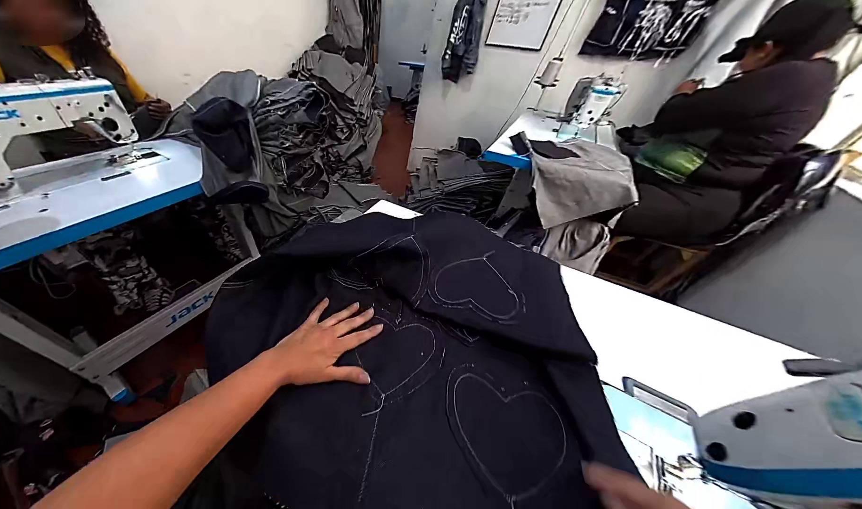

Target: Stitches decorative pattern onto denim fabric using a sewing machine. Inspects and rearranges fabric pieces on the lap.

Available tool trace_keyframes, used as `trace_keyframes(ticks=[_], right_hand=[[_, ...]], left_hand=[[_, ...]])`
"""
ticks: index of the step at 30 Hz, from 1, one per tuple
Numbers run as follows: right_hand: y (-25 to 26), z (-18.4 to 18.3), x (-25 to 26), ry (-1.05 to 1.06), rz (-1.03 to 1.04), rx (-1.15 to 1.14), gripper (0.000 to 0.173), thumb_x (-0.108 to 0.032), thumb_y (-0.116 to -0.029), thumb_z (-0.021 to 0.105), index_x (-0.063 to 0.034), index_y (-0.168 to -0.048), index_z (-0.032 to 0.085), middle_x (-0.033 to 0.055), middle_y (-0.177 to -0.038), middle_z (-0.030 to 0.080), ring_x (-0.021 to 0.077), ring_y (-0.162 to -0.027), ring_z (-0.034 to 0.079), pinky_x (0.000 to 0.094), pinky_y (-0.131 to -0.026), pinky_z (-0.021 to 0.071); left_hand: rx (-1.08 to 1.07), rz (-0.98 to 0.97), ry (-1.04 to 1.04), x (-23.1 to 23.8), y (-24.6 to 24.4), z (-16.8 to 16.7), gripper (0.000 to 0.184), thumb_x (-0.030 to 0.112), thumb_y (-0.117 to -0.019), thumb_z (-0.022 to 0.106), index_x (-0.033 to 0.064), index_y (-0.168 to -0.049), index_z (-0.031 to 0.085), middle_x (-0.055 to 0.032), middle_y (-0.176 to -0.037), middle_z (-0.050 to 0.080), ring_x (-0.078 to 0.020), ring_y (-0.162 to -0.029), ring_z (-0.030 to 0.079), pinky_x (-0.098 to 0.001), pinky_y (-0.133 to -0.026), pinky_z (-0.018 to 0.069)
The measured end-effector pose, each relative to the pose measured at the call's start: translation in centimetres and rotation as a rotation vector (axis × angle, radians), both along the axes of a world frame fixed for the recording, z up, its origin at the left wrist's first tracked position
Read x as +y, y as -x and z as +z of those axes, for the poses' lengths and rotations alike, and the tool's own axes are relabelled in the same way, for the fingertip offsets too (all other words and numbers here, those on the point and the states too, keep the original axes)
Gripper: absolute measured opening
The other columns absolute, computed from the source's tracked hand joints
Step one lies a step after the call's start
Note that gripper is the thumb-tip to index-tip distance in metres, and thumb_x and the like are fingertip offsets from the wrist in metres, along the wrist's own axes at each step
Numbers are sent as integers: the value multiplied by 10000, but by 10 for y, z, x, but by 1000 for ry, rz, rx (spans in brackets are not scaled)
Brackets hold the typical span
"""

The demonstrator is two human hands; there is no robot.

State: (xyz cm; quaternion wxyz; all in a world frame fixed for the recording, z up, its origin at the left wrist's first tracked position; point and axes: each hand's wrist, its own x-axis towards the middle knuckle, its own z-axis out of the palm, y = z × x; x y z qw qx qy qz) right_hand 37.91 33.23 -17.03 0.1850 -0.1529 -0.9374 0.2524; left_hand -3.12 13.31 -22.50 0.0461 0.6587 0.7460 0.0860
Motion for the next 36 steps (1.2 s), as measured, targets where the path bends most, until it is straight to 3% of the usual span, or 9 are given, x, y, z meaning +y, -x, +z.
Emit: trace_keyframes(ticks=[5,8,14,18,25,28,32,35,36], right_hand=[[112,0,96,76,-367,85,531,-299,-1009,621,59,-1393,546,340,-1344,578,513,-1221,580,694,-997,447],[167,4,128,344,-602,9,676,-314,-1013,648,105,-1479,393,395,-1347,529,533,-1224,534,691,-1006,392],[206,30,130,355,-658,80,266,-162,-970,708,31,-1153,696,275,-1001,680,382,-892,640,626,-816,466],[197,61,118,149,-597,192,211,-190,-1001,664,-2,-1087,705,279,-954,674,433,-890,637,689,-774,433],[163,103,85,146,-488,471,171,-187,-1033,583,-52,-1134,611,36,-905,606,65,-774,587,339,-734,511],[149,110,72,138,-433,544,138,-142,-1024,576,-94,-1152,595,-37,-927,596,-34,-799,584,214,-749,511],[123,109,59,154,-302,658,170,-133,-1008,580,-154,-1177,593,-101,-999,641,-61,-897,629,187,-812,554],[64,105,28,48,-93,524,290,-111,-1002,529,3,-1268,543,-37,-1126,641,-42,-1054,605,206,-947,525],[41,105,11,7,5,419,205,-67,-984,536,75,-1129,564,3,-1025,664,-34,-984,618,203,-898,527]], left_hand=[[-43,10,-468,-48,15,29,448,405,-1016,580,78,-1294,707,-84,-1378,664,-235,-1346,580,-513,-1165,409],[-65,336,-762,-70,51,69,325,240,-1033,559,15,-1192,733,-137,-1221,728,-249,-1179,682,-469,-1059,513],[-668,935,-273,-68,164,62,577,398,-1121,345,-80,-1347,575,-321,-1374,568,-471,-1323,511,-643,-1113,344],[-875,960,-105,-49,177,53,626,468,-1077,449,-101,-1310,566,-300,-1332,581,-403,-1262,554,-598,-1079,405],[-913,1017,164,-58,167,54,414,303,-1118,361,-25,-1250,577,-186,-1137,618,-241,-1003,601,-452,-910,491],[-890,917,-226,-69,180,49,348,244,-1042,597,-51,-1221,635,-209,-1073,671,-252,-926,627,-471,-874,511],[-1021,656,-1032,-120,151,76,299,144,-1049,516,81,-1340,544,9,-1154,660,-77,-1006,655,-325,-919,558],[-985,743,-969,-208,124,55,315,163,-970,532,97,-1278,540,9,-1150,658,-91,-1046,654,-333,-950,562],[-924,808,-866,-243,120,35,322,173,-954,565,11,-1232,564,-48,-1105,667,-118,-1004,659,-351,-926,565]])
